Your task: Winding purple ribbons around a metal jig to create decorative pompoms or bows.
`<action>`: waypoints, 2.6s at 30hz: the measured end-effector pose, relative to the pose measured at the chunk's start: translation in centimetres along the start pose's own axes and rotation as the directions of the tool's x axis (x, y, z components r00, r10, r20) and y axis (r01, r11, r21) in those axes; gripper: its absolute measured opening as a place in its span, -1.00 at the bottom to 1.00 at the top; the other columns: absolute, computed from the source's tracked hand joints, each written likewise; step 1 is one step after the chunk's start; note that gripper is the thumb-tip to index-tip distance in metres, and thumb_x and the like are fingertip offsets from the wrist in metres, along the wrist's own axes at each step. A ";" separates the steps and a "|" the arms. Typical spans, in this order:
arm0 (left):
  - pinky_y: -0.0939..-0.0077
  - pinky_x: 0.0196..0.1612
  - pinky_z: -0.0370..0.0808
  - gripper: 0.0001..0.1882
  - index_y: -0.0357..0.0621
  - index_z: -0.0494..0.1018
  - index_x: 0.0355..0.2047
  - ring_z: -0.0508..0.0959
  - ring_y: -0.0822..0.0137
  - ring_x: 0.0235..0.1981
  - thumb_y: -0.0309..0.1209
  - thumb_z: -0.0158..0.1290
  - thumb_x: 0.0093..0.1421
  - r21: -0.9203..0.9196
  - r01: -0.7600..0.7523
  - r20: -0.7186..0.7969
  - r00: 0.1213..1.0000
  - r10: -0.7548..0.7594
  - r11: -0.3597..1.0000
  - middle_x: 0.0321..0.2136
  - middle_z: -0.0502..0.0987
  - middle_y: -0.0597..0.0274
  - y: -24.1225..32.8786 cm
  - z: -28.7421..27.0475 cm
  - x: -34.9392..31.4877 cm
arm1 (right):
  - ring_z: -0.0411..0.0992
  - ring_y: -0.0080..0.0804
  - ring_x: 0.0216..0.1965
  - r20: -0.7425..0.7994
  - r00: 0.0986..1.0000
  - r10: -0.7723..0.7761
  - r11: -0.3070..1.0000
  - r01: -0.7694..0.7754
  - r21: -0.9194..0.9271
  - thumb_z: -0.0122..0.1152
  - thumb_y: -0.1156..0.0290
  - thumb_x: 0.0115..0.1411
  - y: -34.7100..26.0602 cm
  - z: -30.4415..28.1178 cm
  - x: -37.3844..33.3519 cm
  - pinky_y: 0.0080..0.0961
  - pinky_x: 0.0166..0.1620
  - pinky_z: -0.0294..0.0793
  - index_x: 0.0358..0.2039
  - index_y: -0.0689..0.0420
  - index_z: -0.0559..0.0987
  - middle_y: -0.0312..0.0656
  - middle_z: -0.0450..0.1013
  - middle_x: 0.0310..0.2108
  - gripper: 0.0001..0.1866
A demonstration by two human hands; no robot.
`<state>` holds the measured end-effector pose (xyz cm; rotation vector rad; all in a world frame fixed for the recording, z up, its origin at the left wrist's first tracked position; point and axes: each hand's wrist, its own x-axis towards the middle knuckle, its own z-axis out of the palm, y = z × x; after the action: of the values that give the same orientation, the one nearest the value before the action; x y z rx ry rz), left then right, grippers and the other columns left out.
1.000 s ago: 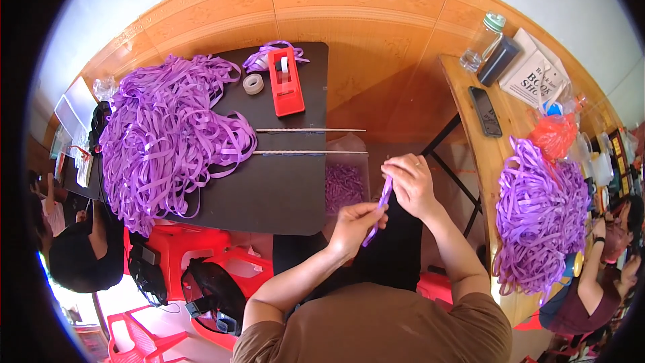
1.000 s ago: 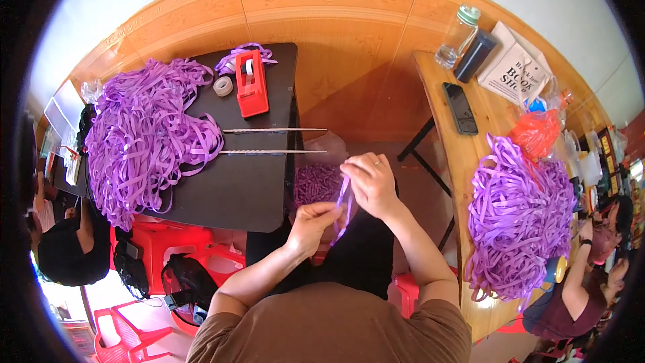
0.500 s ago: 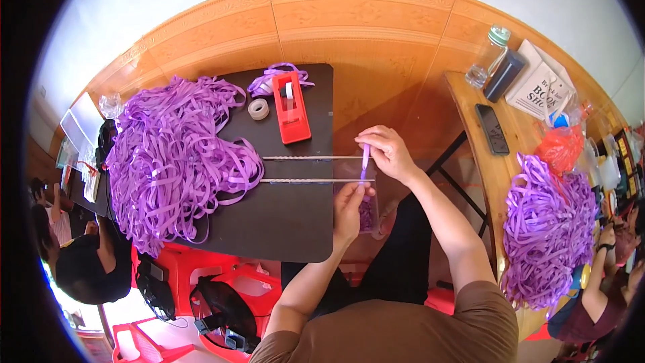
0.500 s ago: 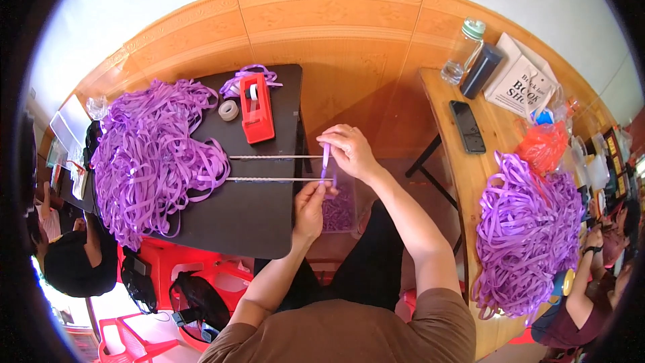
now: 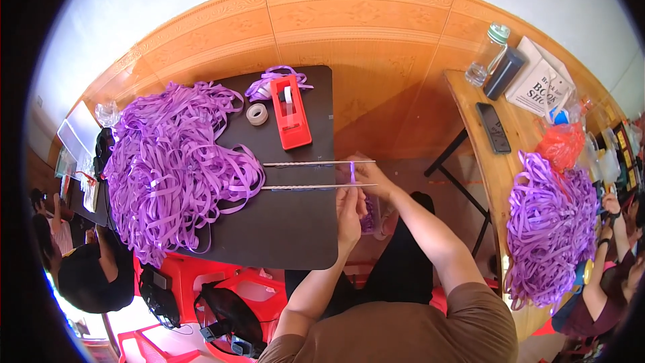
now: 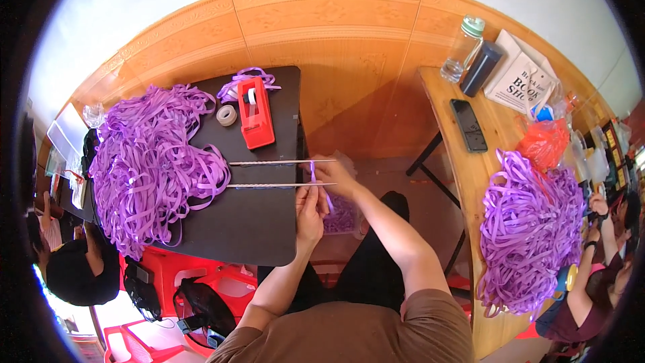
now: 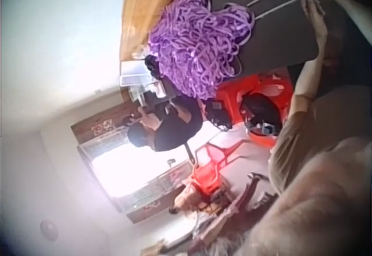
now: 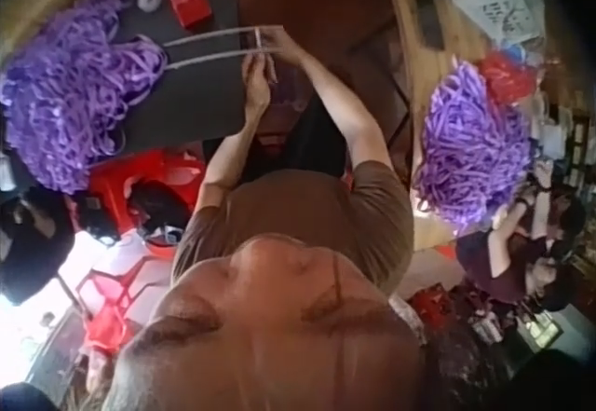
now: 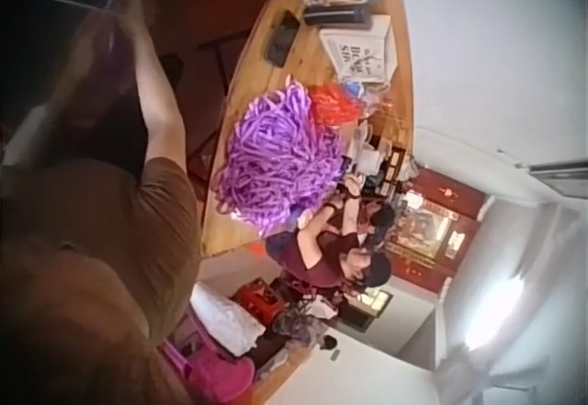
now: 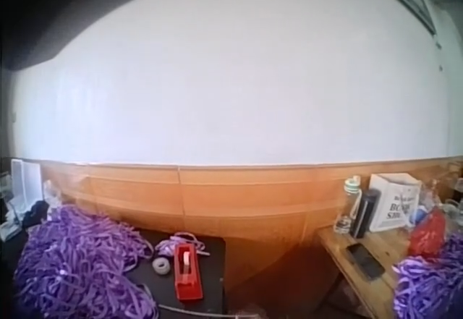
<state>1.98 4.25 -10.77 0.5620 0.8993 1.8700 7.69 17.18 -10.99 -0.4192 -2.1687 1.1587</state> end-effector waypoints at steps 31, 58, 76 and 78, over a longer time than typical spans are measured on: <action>0.59 -0.24 0.51 -0.71 -0.30 0.47 -0.14 0.57 0.48 -0.34 -0.40 0.15 0.16 0.603 0.236 -0.048 0.964 -0.260 0.762 -0.34 0.58 0.18 -3.3 -9.4 -10.9 | 0.52 -0.44 -0.36 0.436 0.577 0.691 0.396 -0.807 0.439 0.13 0.43 0.15 -1.8 9.6 -20.7 -0.57 -0.26 0.49 -0.26 0.26 0.59 -0.17 0.55 -0.36 -0.79; 0.68 -0.40 0.46 -0.85 -0.33 0.52 -0.30 0.52 0.55 -0.49 -0.51 0.13 0.12 0.718 0.227 0.174 0.857 -0.486 0.658 -0.52 0.56 0.28 -0.2 -7.3 -10.3 | 0.45 -0.50 -0.39 0.324 0.656 0.682 0.491 -0.739 0.462 0.16 0.60 -0.01 -2.3 8.4 -22.4 -0.56 -0.30 0.42 -0.38 0.30 0.55 -0.19 0.49 -0.46 -0.86; 0.56 -0.32 0.37 -0.88 -0.24 0.41 -0.46 0.44 0.39 -0.41 -0.55 0.16 0.04 0.731 -0.239 0.037 0.949 0.313 0.639 -0.42 0.43 0.23 0.4 0.0 -6.5 | 0.46 -0.60 -0.26 0.521 0.661 0.541 0.423 -0.749 0.511 0.33 0.51 0.02 -4.5 6.1 -21.6 -0.65 -0.10 0.40 -0.21 0.25 0.59 -0.31 0.55 -0.32 -0.72; 0.44 -0.22 0.39 -0.87 -0.21 0.38 -0.49 0.46 0.19 -0.30 -0.52 0.14 0.06 0.728 -0.214 -0.030 0.939 0.343 0.651 -0.33 0.44 0.14 0.1 0.6 -5.2 | 0.46 -0.61 -0.25 0.525 0.640 0.561 0.478 -0.768 0.426 0.34 0.51 0.02 -5.4 5.8 -21.0 -0.65 -0.08 0.40 -0.20 0.24 0.59 -0.31 0.54 -0.32 -0.71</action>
<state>4.62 -0.20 -10.38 1.0832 1.7787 1.8010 19.57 -0.87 -16.93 -0.8868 -1.6802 2.4600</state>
